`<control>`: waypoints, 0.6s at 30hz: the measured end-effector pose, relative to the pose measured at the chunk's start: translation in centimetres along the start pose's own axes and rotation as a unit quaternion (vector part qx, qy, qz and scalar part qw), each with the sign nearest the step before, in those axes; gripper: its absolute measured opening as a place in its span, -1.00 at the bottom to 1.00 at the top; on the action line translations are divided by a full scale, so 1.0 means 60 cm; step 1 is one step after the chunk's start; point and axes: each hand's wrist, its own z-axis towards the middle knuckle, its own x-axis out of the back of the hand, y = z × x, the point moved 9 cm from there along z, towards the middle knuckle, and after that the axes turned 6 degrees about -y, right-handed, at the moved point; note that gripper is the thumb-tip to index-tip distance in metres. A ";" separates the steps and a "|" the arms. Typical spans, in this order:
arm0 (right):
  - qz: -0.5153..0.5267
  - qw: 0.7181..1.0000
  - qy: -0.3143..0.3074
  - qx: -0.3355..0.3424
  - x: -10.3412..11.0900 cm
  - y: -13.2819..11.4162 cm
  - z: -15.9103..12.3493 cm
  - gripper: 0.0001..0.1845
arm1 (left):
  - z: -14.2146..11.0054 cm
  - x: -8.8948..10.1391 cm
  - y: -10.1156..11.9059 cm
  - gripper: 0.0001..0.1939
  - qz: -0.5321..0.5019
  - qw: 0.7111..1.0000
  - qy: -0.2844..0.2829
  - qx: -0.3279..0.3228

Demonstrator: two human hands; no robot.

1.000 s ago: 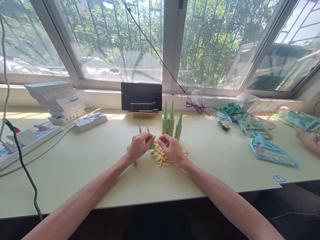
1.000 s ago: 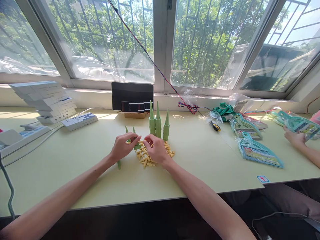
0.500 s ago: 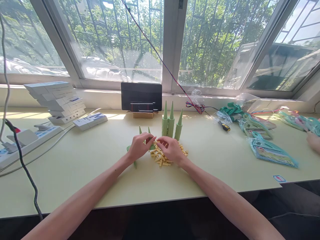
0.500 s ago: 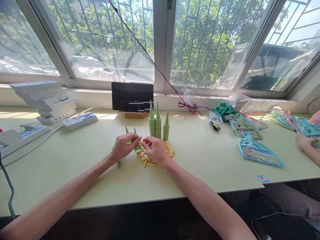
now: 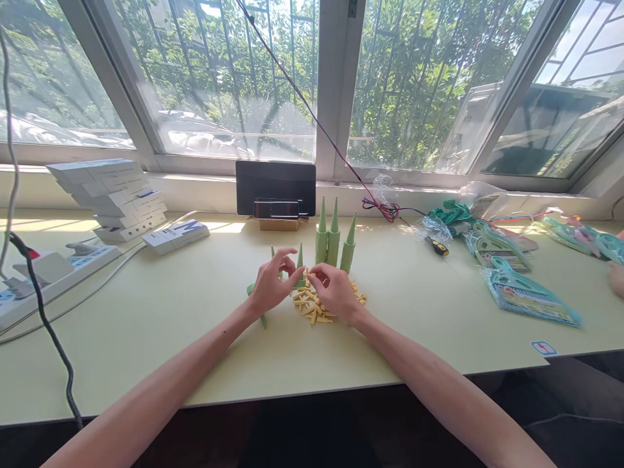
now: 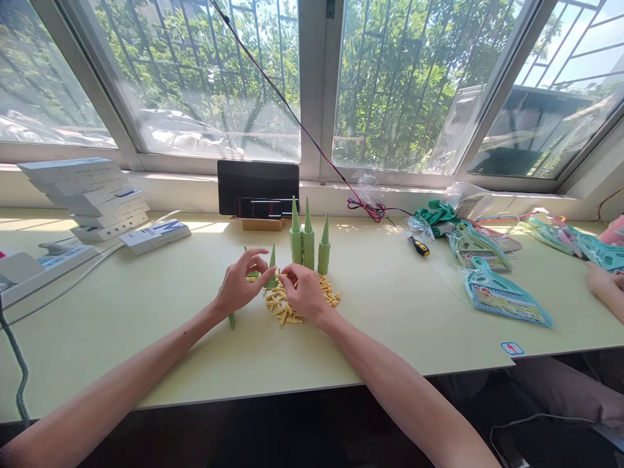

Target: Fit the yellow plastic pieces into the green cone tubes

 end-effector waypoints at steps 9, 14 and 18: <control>0.019 0.999 0.039 0.011 0.013 -0.003 -0.001 -0.79 | 0.003 -0.010 -0.007 -0.64 0.058 0.998 -0.028 0.013; 0.027 0.999 0.041 0.014 0.014 0.000 0.000 -0.80 | 0.000 -0.021 -0.001 -0.65 0.073 0.995 -0.070 -0.019; 0.034 0.999 0.037 0.000 0.013 0.005 0.001 -0.78 | 0.001 -0.020 0.006 -0.69 0.067 0.995 -0.069 -0.030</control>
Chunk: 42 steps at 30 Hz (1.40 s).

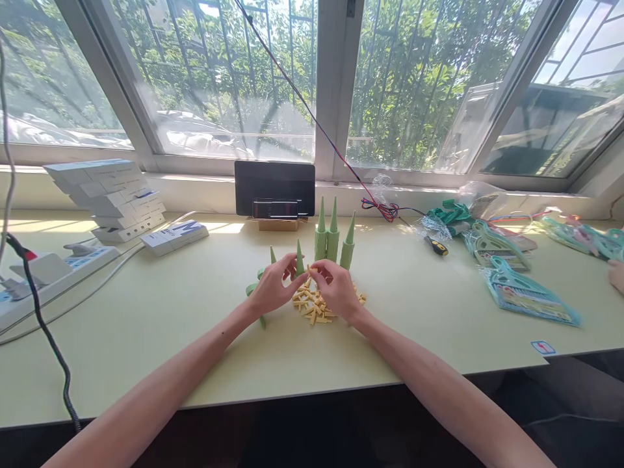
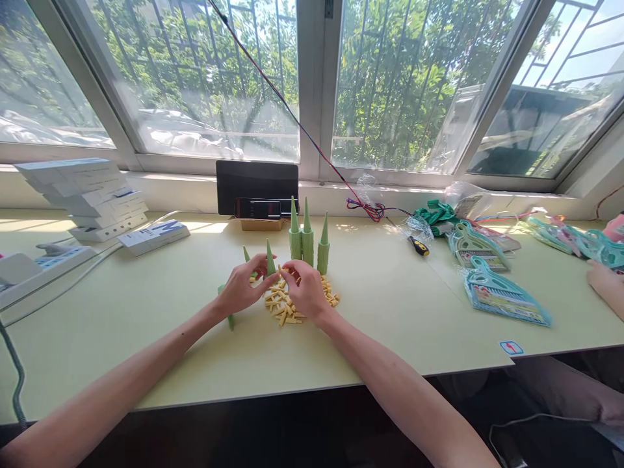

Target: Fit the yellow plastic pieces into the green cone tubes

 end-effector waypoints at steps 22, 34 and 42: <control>0.030 0.998 -0.022 -0.048 -0.001 0.010 0.000 -0.75 | 0.001 0.009 0.006 -0.78 0.024 0.999 0.026 -0.002; 0.032 0.998 -0.032 -0.050 -0.005 0.013 0.001 -0.75 | -0.002 0.006 0.002 -0.77 0.017 1.000 0.017 -0.004; 0.039 0.997 -0.031 -0.052 -0.005 0.014 0.000 -0.77 | -0.003 0.002 -0.007 -0.81 0.011 1.000 0.013 -0.002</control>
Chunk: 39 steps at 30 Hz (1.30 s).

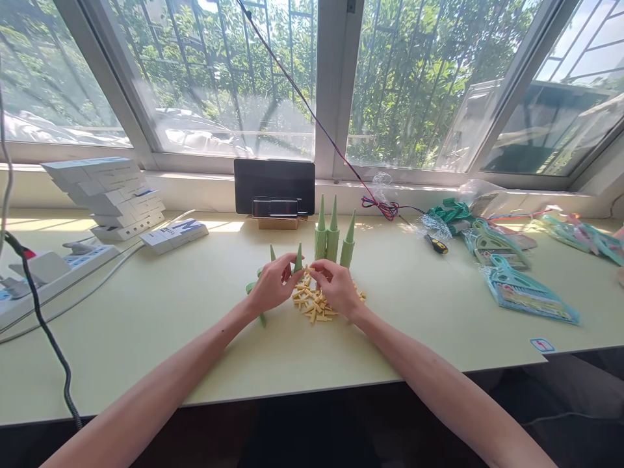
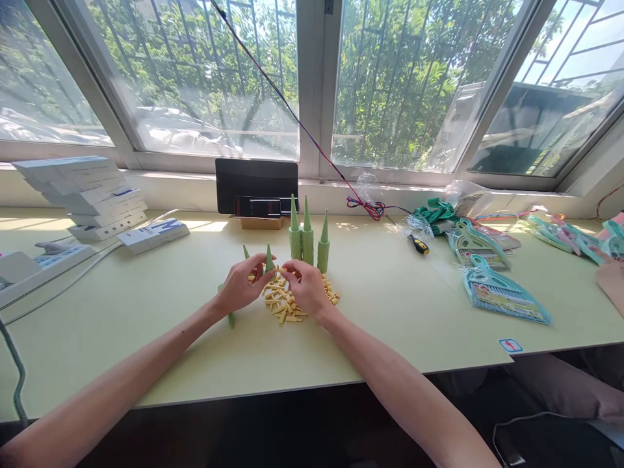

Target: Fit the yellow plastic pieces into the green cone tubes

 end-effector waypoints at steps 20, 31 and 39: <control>-0.011 0.999 0.029 0.034 0.007 -0.003 0.000 -0.78 | 0.000 0.002 -0.022 -0.73 -0.126 0.988 0.018 0.086; -0.018 0.998 0.040 0.037 0.011 -0.007 0.000 -0.80 | 0.000 0.002 -0.029 -0.69 -0.165 0.980 0.016 0.109; -0.022 0.999 0.029 0.027 0.007 -0.007 0.001 -0.76 | -0.001 0.000 -0.026 -0.69 -0.158 0.982 0.003 0.101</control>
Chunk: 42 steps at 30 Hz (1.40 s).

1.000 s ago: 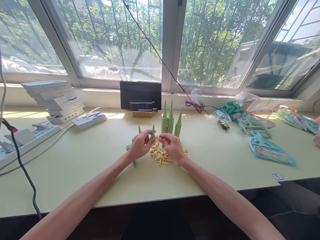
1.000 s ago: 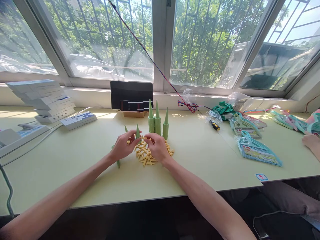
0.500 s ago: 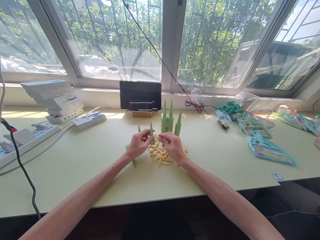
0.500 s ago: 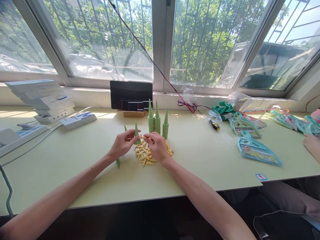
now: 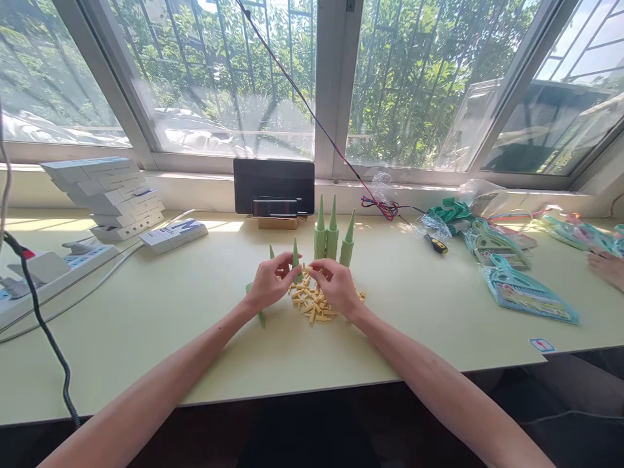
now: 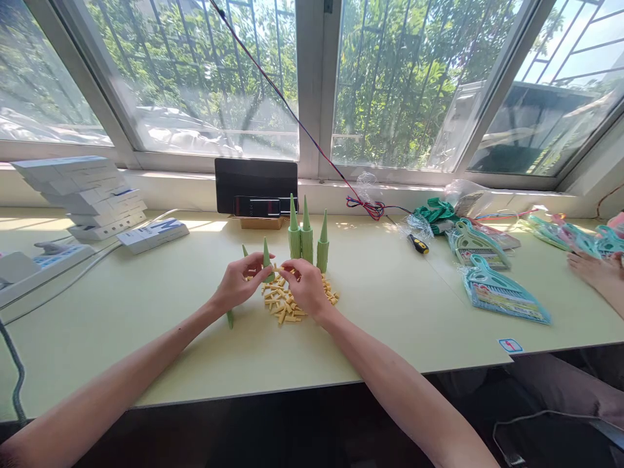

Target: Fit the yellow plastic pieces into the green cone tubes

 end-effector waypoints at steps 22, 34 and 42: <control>0.013 1.000 -0.013 -0.017 -0.003 0.002 0.000 -0.76 | -0.002 0.003 0.012 -0.73 0.038 0.999 0.008 -0.031; 0.002 1.000 -0.004 -0.007 0.000 0.000 -0.002 -0.78 | -0.001 0.003 0.014 -0.75 0.043 0.999 0.016 -0.028; 0.000 1.000 -0.007 -0.009 -0.002 0.001 -0.001 -0.78 | -0.001 0.002 0.011 -0.74 0.043 0.999 0.013 -0.029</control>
